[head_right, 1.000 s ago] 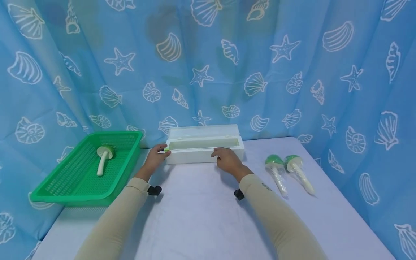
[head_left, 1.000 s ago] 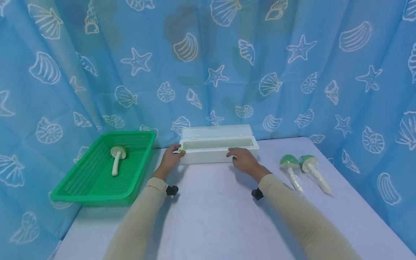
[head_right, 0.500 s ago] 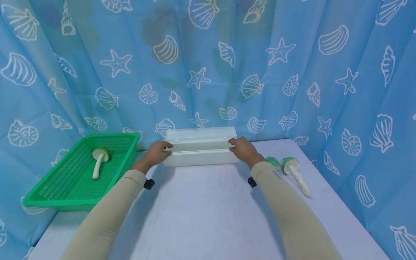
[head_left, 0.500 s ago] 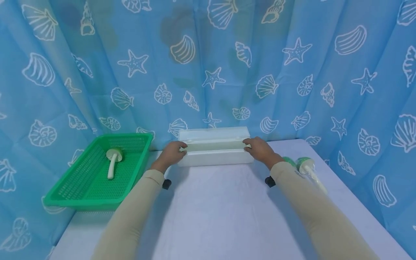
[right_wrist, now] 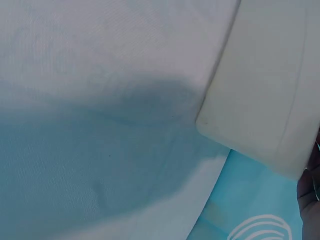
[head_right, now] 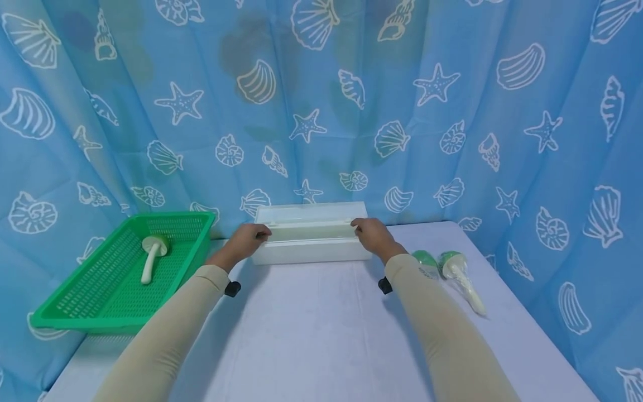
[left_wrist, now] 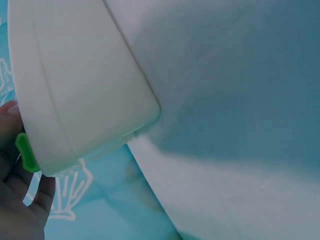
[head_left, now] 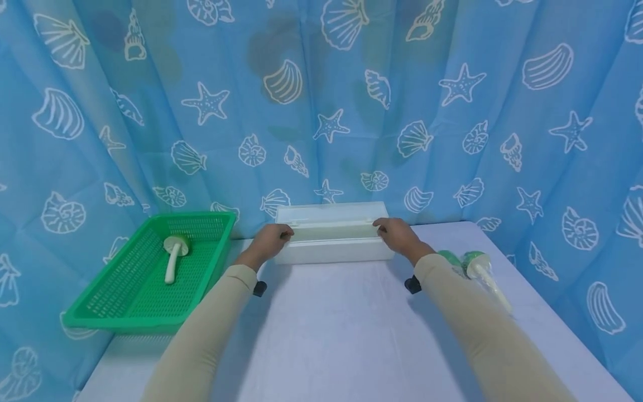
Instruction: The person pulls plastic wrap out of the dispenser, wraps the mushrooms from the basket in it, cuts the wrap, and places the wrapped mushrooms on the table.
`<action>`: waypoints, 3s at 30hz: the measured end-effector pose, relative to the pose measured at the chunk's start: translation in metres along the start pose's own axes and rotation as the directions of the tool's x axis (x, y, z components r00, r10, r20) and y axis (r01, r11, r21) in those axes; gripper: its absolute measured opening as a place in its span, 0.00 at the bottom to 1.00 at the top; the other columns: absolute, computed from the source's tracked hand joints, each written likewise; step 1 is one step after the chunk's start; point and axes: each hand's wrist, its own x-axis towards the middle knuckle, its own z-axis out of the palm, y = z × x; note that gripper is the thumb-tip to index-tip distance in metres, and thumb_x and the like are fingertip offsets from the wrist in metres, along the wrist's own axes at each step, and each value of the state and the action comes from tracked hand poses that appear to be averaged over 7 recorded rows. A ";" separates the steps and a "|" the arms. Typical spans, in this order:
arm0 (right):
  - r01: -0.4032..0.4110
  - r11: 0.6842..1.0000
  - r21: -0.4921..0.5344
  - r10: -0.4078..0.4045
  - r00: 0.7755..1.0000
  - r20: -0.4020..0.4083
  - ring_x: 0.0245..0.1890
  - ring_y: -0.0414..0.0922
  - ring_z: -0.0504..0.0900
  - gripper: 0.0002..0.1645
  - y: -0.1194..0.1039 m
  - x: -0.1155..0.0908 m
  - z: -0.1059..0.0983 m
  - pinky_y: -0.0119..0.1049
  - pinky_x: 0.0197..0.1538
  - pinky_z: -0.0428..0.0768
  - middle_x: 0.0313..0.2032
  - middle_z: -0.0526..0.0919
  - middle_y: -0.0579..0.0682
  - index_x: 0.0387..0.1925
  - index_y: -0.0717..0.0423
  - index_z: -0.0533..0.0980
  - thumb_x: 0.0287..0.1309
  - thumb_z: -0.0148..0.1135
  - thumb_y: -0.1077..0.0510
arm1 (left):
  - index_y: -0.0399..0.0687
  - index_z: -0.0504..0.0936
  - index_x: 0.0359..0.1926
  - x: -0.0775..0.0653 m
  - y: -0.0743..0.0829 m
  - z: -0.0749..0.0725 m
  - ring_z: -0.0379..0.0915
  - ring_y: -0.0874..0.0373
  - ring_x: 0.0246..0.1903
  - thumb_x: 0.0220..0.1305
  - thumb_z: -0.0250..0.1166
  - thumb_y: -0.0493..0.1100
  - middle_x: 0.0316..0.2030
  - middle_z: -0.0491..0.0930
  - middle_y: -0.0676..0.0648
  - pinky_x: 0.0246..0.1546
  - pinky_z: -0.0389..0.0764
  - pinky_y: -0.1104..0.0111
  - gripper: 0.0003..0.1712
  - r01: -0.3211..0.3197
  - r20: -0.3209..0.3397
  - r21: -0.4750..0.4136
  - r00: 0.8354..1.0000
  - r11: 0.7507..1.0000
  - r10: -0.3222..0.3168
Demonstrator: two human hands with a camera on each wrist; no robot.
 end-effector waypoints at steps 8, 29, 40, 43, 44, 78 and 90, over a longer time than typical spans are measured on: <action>0.074 0.977 -0.200 -0.054 0.993 0.105 0.66 0.59 0.65 0.23 0.001 0.005 0.001 0.52 0.65 0.64 0.64 0.70 0.60 0.66 0.56 0.68 0.73 0.45 0.63 | 0.40 0.80 0.55 0.002 -0.003 0.001 0.75 0.47 0.53 0.72 0.55 0.33 0.50 0.80 0.42 0.51 0.76 0.58 0.15 0.015 -0.050 0.031 0.999 0.999 -0.013; 0.084 0.948 -0.307 -0.099 0.994 -0.034 0.47 0.52 0.75 0.14 -0.002 0.005 0.005 0.44 0.52 0.75 0.43 0.73 0.56 0.52 0.63 0.68 0.71 0.38 0.68 | 0.40 0.78 0.48 0.001 -0.002 0.018 0.72 0.47 0.44 0.58 0.66 0.32 0.41 0.77 0.43 0.49 0.72 0.54 0.16 -0.086 -0.254 0.570 0.927 0.817 0.275; 0.152 0.894 -0.422 -0.234 0.961 -0.149 0.33 0.48 0.72 0.09 -0.002 0.001 0.020 0.43 0.40 0.75 0.31 0.69 0.51 0.42 0.60 0.69 0.74 0.48 0.57 | 0.38 0.73 0.49 0.000 0.001 0.021 0.71 0.45 0.47 0.64 0.63 0.36 0.42 0.74 0.41 0.55 0.68 0.52 0.14 -0.077 -0.209 0.658 0.937 0.749 0.279; 0.153 0.877 -0.456 -0.261 0.948 -0.185 0.31 0.50 0.72 0.09 -0.001 0.002 0.017 0.44 0.38 0.75 0.30 0.70 0.52 0.40 0.60 0.69 0.74 0.49 0.57 | 0.38 0.73 0.49 -0.001 0.000 0.019 0.71 0.45 0.47 0.61 0.65 0.35 0.41 0.74 0.40 0.55 0.69 0.52 0.16 -0.065 -0.234 0.644 0.932 0.762 0.277; 0.145 0.876 -0.461 -0.257 0.948 -0.190 0.31 0.50 0.71 0.08 -0.001 0.003 0.015 0.45 0.38 0.74 0.31 0.70 0.52 0.41 0.60 0.69 0.73 0.49 0.57 | 0.38 0.73 0.48 -0.002 0.000 0.019 0.71 0.44 0.47 0.60 0.66 0.35 0.41 0.74 0.40 0.55 0.69 0.51 0.16 -0.064 -0.243 0.641 0.928 0.765 0.282; 0.171 0.721 -0.671 -0.413 0.884 -0.218 0.38 0.51 0.68 0.14 -0.024 0.004 -0.018 0.40 0.44 0.75 0.39 0.67 0.60 0.48 0.70 0.66 0.62 0.55 0.74 | 0.37 0.68 0.42 -0.006 0.009 -0.003 0.64 0.48 0.34 0.70 0.52 0.33 0.33 0.66 0.41 0.39 0.70 0.59 0.02 -0.069 -0.307 0.723 0.859 0.687 0.409; 0.138 0.785 -0.604 -0.320 0.925 -0.206 0.40 0.51 0.70 0.13 -0.028 0.001 -0.034 0.40 0.49 0.75 0.40 0.69 0.59 0.49 0.68 0.68 0.63 0.55 0.72 | 0.37 0.69 0.41 0.005 0.024 -0.019 0.66 0.47 0.35 0.70 0.53 0.34 0.33 0.68 0.41 0.40 0.72 0.59 0.02 -0.043 -0.330 0.730 0.852 0.682 0.407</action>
